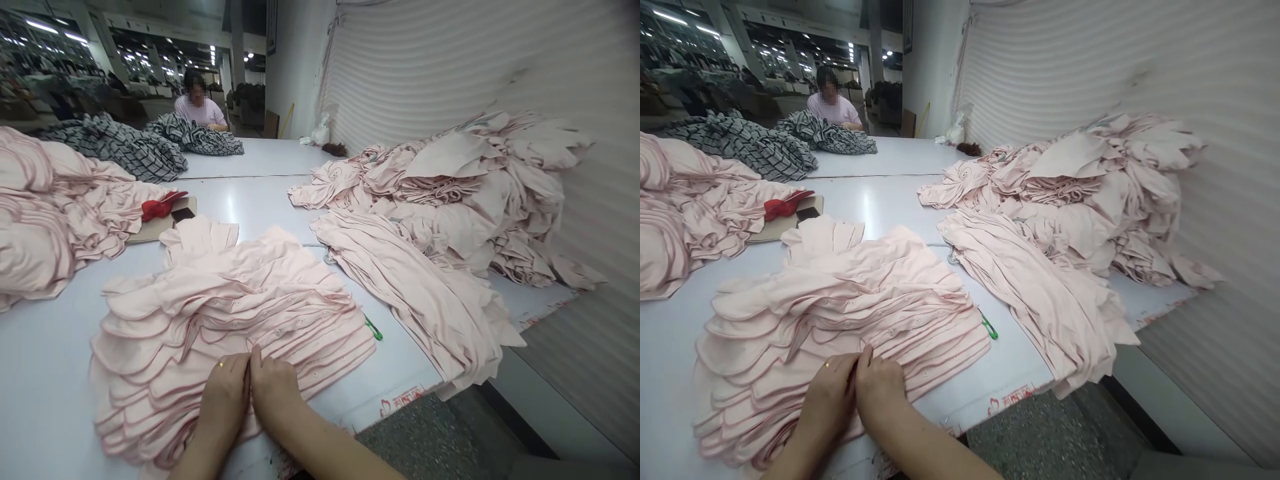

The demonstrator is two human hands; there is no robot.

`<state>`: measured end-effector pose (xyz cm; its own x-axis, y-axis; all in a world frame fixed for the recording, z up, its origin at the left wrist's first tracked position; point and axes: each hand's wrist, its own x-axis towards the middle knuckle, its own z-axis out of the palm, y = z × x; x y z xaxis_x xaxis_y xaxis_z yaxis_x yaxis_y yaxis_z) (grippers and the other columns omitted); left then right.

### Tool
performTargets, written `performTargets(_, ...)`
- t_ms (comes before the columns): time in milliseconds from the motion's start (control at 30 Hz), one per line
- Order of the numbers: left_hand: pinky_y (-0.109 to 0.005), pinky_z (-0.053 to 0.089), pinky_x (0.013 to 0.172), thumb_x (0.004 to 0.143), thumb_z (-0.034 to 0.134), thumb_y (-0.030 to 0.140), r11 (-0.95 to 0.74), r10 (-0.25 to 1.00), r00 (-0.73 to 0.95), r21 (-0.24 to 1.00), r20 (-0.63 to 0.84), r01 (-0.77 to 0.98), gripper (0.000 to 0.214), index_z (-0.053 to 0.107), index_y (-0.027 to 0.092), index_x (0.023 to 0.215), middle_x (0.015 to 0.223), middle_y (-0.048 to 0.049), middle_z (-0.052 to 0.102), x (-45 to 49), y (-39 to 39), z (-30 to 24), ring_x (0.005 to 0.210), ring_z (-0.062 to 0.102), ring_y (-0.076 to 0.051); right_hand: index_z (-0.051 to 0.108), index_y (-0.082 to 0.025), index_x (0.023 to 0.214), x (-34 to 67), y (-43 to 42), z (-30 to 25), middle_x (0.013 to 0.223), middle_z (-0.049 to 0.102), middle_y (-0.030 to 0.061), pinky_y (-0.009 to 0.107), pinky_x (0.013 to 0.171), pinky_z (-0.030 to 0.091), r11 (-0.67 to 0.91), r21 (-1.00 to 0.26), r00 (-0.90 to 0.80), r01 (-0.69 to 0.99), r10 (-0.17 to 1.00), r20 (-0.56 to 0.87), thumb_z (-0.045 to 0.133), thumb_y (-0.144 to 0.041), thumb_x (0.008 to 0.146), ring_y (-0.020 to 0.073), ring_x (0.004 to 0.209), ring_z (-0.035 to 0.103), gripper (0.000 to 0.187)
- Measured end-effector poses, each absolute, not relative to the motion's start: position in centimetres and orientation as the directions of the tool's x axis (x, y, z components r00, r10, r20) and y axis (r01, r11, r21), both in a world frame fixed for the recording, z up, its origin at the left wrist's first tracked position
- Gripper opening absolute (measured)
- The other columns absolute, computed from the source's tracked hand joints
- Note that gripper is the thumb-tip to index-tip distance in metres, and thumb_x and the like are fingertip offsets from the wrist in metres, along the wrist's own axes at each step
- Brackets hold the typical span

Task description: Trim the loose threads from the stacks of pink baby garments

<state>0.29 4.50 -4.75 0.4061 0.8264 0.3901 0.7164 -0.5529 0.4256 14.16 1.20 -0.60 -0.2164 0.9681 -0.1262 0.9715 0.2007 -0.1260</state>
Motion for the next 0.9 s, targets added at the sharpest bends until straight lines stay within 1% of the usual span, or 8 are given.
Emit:
performTargets(67, -0.031, 0.047, 0.071, 0.092, 0.045, 0.023, -0.497, 0.861, 0.367, 0.425, 0.352, 0.756, 0.019, 0.064, 0.021, 0.087, 0.080, -0.0023, 0.069, 0.2, 4.8, -4.6, 0.076, 0.063, -0.019, 0.047, -0.003, 0.136, 14.7, 0.5, -0.3, 0.087, 0.071, 0.0176, 0.031, 0.059, 0.047, 0.264, -0.122, -0.279, 0.957, 0.953, -0.121, 0.055, -0.008, 0.081, 0.0264, 0.075, 0.069, 0.056)
performTargets(167, -0.034, 0.046, 0.069, 0.088, 0.046, 0.021, -0.357, 0.927, 0.252, 0.448, 0.277, 0.820, 0.020, 0.061, 0.020, 0.076, 0.072, -0.0035, 0.067, 0.2, 6.0, -4.0, 0.071, 0.063, -0.022, 0.049, -0.012, 0.136, 16.4, -1.2, 1.2, 0.087, 0.071, 0.0104, 0.029, 0.060, 0.045, 0.345, -0.225, -0.363, 0.911, 0.931, -0.041, 0.055, -0.012, 0.084, 0.0240, 0.075, 0.069, 0.052)
performTargets(267, -0.036, 0.048, 0.070, 0.086, 0.045, 0.020, -0.328, 0.937, 0.218, 0.474, 0.273, 0.817, 0.020, 0.063, 0.020, 0.077, 0.073, -0.0042, 0.069, 0.4, 6.7, -3.8, 0.073, 0.064, -0.023, 0.049, -0.017, 0.135, 17.4, -1.9, 2.9, 0.087, 0.072, 0.0058, 0.026, 0.060, 0.043, 0.318, -0.319, -0.315, 0.893, 0.947, 0.061, 0.046, -0.018, 0.093, 0.0207, 0.075, 0.069, 0.043)
performTargets(433, -0.032, 0.053, 0.075, 0.089, 0.043, 0.023, -0.376, 0.922, 0.246, 0.533, 0.301, 0.758, 0.025, 0.067, 0.020, 0.089, 0.086, -0.0040, 0.074, 0.0, 6.2, -4.1, 0.083, 0.069, -0.019, 0.060, -0.020, 0.121, 16.5, -0.7, 3.0, 0.083, 0.073, 0.0046, 0.026, 0.058, 0.042, 0.222, -0.289, -0.236, 0.931, 0.972, -0.014, 0.047, -0.018, 0.092, 0.0211, 0.072, 0.069, 0.032)
performTargets(600, -0.029, 0.054, 0.074, 0.091, 0.045, 0.025, -0.444, 0.893, 0.291, 0.558, 0.344, 0.701, 0.023, 0.068, 0.023, 0.089, 0.085, -0.0009, 0.074, -0.5, 5.6, -4.3, 0.081, 0.068, -0.017, 0.047, -0.012, 0.139, 14.8, -0.2, 1.0, 0.093, 0.072, 0.0129, 0.029, 0.061, 0.046, 0.193, -0.164, -0.211, 0.967, 0.973, -0.099, 0.050, -0.015, 0.088, 0.0256, 0.079, 0.070, 0.051)
performTargets(767, -0.031, 0.050, 0.072, 0.089, 0.045, 0.016, -0.596, 0.782, 0.412, 0.368, 0.468, 0.714, 0.022, 0.067, 0.021, 0.094, 0.083, -0.0023, 0.071, -0.6, 3.6, -4.7, 0.077, 0.064, -0.018, 0.045, -0.007, 0.139, 14.1, 0.7, 0.2, 0.093, 0.071, 0.0154, 0.031, 0.062, 0.047, 0.179, -0.152, -0.204, 0.972, 0.964, -0.171, 0.051, -0.010, 0.084, 0.0270, 0.081, 0.070, 0.056)
performTargets(833, -0.031, 0.048, 0.071, 0.090, 0.045, 0.016, -0.593, 0.779, 0.435, 0.308, 0.451, 0.743, 0.022, 0.066, 0.021, 0.092, 0.082, -0.0027, 0.070, -0.6, 3.4, -4.5, 0.075, 0.063, -0.019, 0.044, -0.009, 0.140, 15.1, 0.9, 0.2, 0.092, 0.071, 0.0140, 0.031, 0.063, 0.047, 0.277, -0.159, -0.300, 0.948, 0.943, -0.146, 0.051, -0.011, 0.085, 0.0266, 0.081, 0.070, 0.055)
performTargets(900, -0.031, 0.046, 0.069, 0.091, 0.045, 0.019, -0.516, 0.840, 0.396, 0.323, 0.372, 0.793, 0.020, 0.065, 0.021, 0.084, 0.078, -0.0027, 0.069, -0.4, 3.9, -4.1, 0.074, 0.062, -0.019, 0.045, -0.012, 0.139, 16.4, 0.6, 0.2, 0.093, 0.071, 0.0126, 0.030, 0.063, 0.046, 0.391, -0.151, -0.407, 0.908, 0.908, -0.095, 0.051, -0.012, 0.087, 0.0252, 0.080, 0.069, 0.053)
